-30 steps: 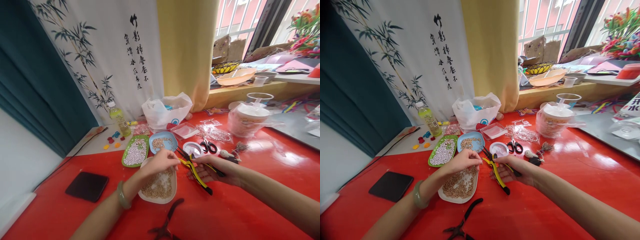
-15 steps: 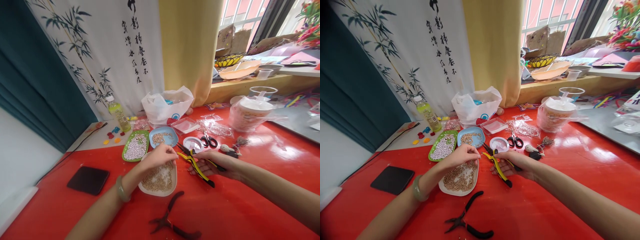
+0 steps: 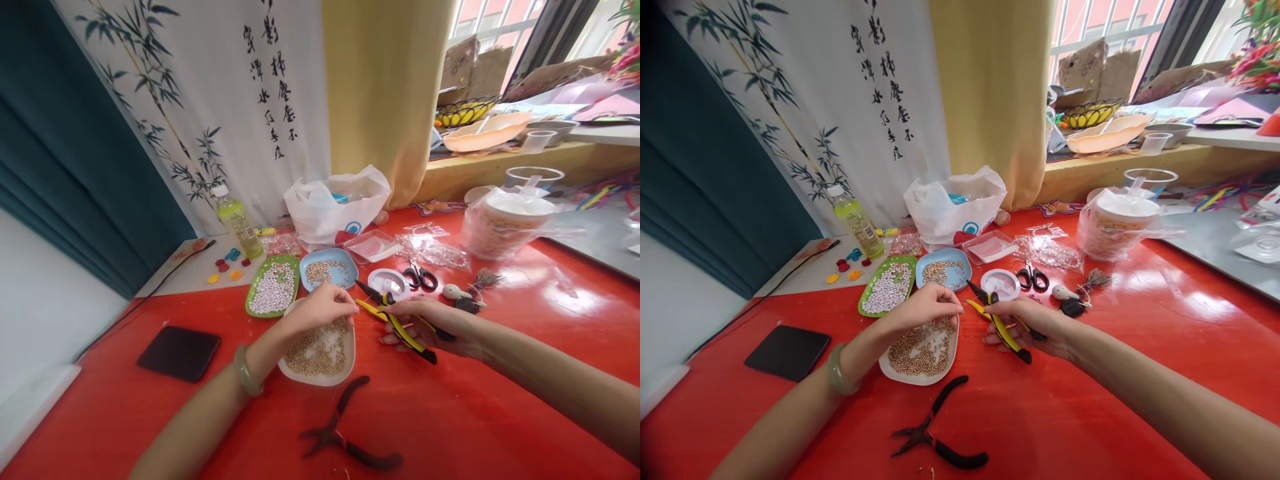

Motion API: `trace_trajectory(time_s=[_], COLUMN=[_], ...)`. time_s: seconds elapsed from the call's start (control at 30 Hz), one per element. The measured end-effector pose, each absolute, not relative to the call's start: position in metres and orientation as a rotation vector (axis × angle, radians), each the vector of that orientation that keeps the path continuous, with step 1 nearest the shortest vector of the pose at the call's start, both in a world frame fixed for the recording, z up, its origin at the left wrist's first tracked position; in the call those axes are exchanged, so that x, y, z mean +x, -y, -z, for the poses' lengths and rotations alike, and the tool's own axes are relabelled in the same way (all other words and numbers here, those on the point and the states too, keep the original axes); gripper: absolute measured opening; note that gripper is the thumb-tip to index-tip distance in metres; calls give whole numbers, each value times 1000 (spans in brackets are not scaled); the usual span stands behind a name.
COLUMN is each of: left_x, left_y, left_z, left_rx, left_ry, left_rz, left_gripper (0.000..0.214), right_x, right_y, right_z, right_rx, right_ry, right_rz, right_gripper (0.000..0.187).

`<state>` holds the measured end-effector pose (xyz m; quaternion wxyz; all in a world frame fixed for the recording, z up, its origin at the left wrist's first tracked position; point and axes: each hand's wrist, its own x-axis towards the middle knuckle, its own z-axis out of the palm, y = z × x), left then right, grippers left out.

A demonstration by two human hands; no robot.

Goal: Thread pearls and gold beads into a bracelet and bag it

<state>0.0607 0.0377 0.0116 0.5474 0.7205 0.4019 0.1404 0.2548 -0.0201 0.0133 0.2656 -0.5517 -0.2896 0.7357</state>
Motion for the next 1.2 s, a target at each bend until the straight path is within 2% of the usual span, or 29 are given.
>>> trace_trajectory(time_s=[0.13, 0.4, 0.67, 0.9, 1.2], left_x=[61, 59, 54, 54, 49], left_y=[-39, -41, -42, -44, -46], left_z=[-10, -7, -12, -14, -19], left_rx=[1742, 1758, 1776, 1730, 1674], left_ry=[-937, -915, -901, -833, -826], left_rz=[-341, -351, -336, -299, -258], left_gripper=[17, 17, 12, 8, 9], right_x=[251, 245, 242, 238, 244], right_y=[22, 26, 31, 27, 31], right_z=[-14, -8, -1, 1, 2], right_rx=[-1437, -1318, -1026, -979, -1048], right_ry=[768, 793, 540, 463, 643], right_rz=[-1960, -1917, -2098, -2119, -2058], right_gripper=[13, 20, 30, 30, 26])
